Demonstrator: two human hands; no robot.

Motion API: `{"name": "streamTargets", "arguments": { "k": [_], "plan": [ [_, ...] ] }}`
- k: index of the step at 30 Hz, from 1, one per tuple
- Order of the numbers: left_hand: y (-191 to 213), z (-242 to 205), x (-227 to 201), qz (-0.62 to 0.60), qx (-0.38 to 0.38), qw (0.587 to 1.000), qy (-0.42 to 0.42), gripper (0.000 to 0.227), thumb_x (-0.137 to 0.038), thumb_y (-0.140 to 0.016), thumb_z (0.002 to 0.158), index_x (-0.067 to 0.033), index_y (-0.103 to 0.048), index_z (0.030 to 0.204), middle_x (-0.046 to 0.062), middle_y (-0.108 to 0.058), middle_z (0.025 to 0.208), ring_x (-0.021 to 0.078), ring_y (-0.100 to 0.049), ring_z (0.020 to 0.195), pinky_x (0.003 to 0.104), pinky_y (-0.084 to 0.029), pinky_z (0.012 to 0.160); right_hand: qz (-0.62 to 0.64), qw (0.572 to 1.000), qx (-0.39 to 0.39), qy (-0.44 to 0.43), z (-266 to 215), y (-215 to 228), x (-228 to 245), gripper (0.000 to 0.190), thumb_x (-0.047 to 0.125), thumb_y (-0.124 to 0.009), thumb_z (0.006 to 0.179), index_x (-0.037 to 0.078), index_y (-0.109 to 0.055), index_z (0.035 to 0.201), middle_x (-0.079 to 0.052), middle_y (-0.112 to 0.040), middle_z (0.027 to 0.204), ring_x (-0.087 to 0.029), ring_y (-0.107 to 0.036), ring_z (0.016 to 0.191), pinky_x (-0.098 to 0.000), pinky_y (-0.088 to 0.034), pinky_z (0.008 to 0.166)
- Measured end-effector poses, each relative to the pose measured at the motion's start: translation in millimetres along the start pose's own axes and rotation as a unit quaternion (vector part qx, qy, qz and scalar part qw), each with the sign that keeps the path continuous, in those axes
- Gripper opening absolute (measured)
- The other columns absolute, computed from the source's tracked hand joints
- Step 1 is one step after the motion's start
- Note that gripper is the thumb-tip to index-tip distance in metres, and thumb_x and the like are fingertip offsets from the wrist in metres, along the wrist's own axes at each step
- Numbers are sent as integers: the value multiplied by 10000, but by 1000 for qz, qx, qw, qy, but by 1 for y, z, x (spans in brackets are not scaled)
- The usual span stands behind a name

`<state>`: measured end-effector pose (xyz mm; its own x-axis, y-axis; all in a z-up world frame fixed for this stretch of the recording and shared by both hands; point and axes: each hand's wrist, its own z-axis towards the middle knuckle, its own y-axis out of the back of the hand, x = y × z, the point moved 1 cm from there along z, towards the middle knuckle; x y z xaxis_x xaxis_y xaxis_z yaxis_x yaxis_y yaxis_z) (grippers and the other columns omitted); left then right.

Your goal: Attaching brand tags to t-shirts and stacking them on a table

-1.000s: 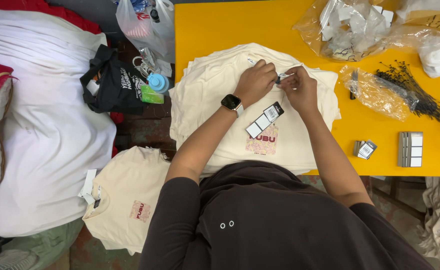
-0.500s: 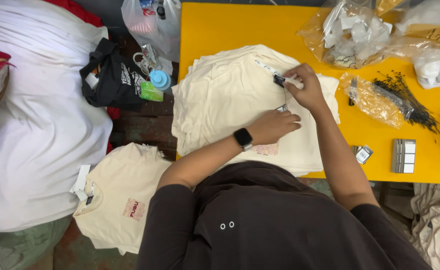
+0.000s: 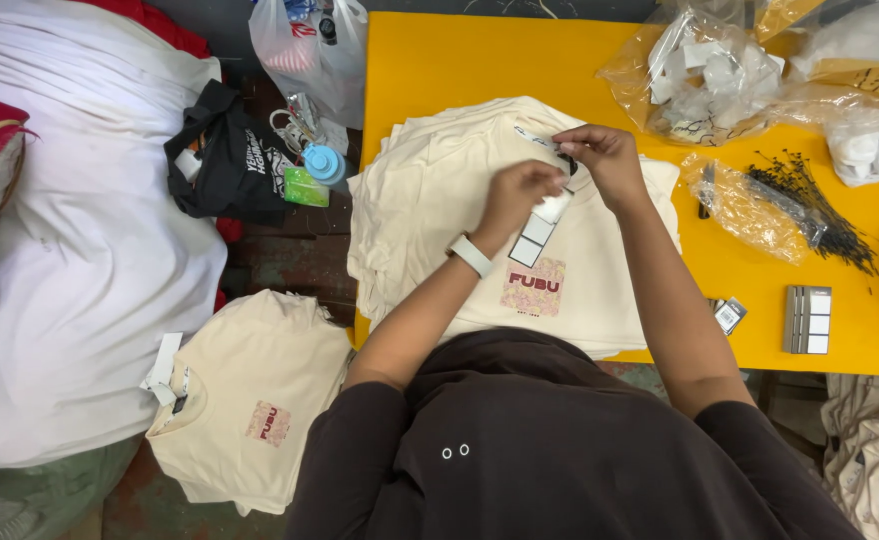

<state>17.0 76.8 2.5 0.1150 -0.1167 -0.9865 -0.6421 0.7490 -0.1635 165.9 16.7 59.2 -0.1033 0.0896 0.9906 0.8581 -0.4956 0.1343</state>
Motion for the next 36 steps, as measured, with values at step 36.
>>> {"name": "streamTargets", "arguments": {
  "k": [36],
  "plan": [
    [13, 4, -14, -96, -110, 986, 77, 151, -102, -769, 900, -106, -732, 1046, 53, -741, 847, 126, -748, 768, 180, -600, 611, -465, 829, -132, 281, -43, -29, 30, 105, 116, -791, 937, 150, -704, 889, 22, -548, 911, -227, -494, 919, -377, -355, 786]
  ]
}}
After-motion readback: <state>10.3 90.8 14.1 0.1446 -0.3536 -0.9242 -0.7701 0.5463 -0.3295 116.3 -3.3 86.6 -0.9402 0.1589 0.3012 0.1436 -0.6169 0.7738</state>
